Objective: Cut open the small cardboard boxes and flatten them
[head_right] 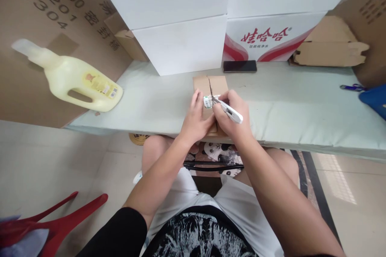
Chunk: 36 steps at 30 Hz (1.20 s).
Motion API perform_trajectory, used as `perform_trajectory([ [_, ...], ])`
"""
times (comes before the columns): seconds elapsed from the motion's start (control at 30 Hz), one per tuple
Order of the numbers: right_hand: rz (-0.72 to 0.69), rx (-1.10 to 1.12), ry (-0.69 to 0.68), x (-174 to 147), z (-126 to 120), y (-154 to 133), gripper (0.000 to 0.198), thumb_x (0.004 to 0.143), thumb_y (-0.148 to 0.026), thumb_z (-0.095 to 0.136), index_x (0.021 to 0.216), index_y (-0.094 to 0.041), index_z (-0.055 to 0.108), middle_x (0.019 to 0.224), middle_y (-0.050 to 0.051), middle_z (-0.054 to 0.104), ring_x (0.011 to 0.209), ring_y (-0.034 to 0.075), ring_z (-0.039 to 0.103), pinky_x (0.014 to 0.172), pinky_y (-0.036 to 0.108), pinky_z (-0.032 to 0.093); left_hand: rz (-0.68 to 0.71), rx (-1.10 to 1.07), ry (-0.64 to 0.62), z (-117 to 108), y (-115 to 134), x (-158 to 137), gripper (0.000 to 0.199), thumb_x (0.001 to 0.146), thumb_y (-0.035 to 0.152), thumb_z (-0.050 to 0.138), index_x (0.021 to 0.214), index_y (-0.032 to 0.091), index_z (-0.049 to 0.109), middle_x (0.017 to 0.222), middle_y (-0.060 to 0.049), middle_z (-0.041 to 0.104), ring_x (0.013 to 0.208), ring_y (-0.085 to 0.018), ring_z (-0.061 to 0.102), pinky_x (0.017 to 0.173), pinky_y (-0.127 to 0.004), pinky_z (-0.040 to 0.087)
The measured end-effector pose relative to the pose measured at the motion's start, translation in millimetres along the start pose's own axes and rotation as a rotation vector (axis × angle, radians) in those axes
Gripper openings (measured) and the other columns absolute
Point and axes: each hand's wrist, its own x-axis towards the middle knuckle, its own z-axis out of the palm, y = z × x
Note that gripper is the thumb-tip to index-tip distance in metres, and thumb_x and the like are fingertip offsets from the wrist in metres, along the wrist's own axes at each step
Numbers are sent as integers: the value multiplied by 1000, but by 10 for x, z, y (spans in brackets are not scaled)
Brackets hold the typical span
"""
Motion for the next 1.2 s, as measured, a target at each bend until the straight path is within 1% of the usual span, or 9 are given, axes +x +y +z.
perform_trajectory([
  [0.2,-7,-7,24,-24,-10,-16,5,69,-27,58,72,-23,56,68,0,62,65,17,54,61,30,42,-6,-2,3,3,2,-1,78,93,40,62,160,16,28,174,-13,14,162,-29,17,133,-44,23],
  [0.3,-25,-18,33,-38,-11,-16,5,69,-27,57,72,-24,55,67,0,61,64,17,52,60,30,41,2,-7,13,8,-7,0,78,93,41,62,160,20,28,174,-11,16,162,-29,19,133,-46,23],
  [0.43,-37,-12,37,-40,-10,-5,5,69,-28,57,71,-23,54,65,-1,60,63,16,51,59,29,40,4,7,13,10,-10,-2,79,93,41,62,160,19,27,174,-12,16,162,-30,19,133,-48,24],
  [0.57,-29,2,28,-24,-3,-4,5,68,-27,57,71,-23,55,65,-1,60,63,16,51,60,29,40,-5,-4,4,1,-1,-2,78,94,41,62,160,18,28,175,-12,14,162,-29,19,133,-45,24],
  [0.67,-24,12,1,-10,4,-15,6,67,-27,58,72,-23,55,65,-1,60,62,16,51,60,30,40,-7,2,-2,-3,-2,3,79,94,41,61,160,16,27,175,-14,13,162,-30,19,132,-47,25],
  [0.73,-24,19,-7,-6,6,-25,7,66,-27,58,71,-23,55,64,-2,59,61,15,50,60,29,40,-4,-1,0,-2,-7,5,79,94,42,61,160,17,27,175,-13,13,161,-31,20,132,-48,26],
  [0.93,-19,24,34,-32,-14,-46,5,64,-27,54,67,-24,53,63,-1,59,61,16,50,58,29,39,11,1,23,19,-24,-2,78,93,43,63,159,21,29,174,-11,17,161,-31,20,132,-49,26],
  [1.07,-4,19,49,-52,-22,-38,6,65,-28,56,67,-24,52,60,-2,56,59,16,48,57,30,39,12,8,27,22,-20,-7,79,93,42,63,160,20,29,174,-11,17,162,-30,19,132,-49,25],
  [1.2,10,38,33,-43,-13,-26,6,65,-28,57,68,-23,55,63,-1,59,61,16,50,58,29,40,-4,6,18,9,-3,-8,78,94,43,61,160,18,28,174,-12,16,161,-30,20,132,-47,26],
])
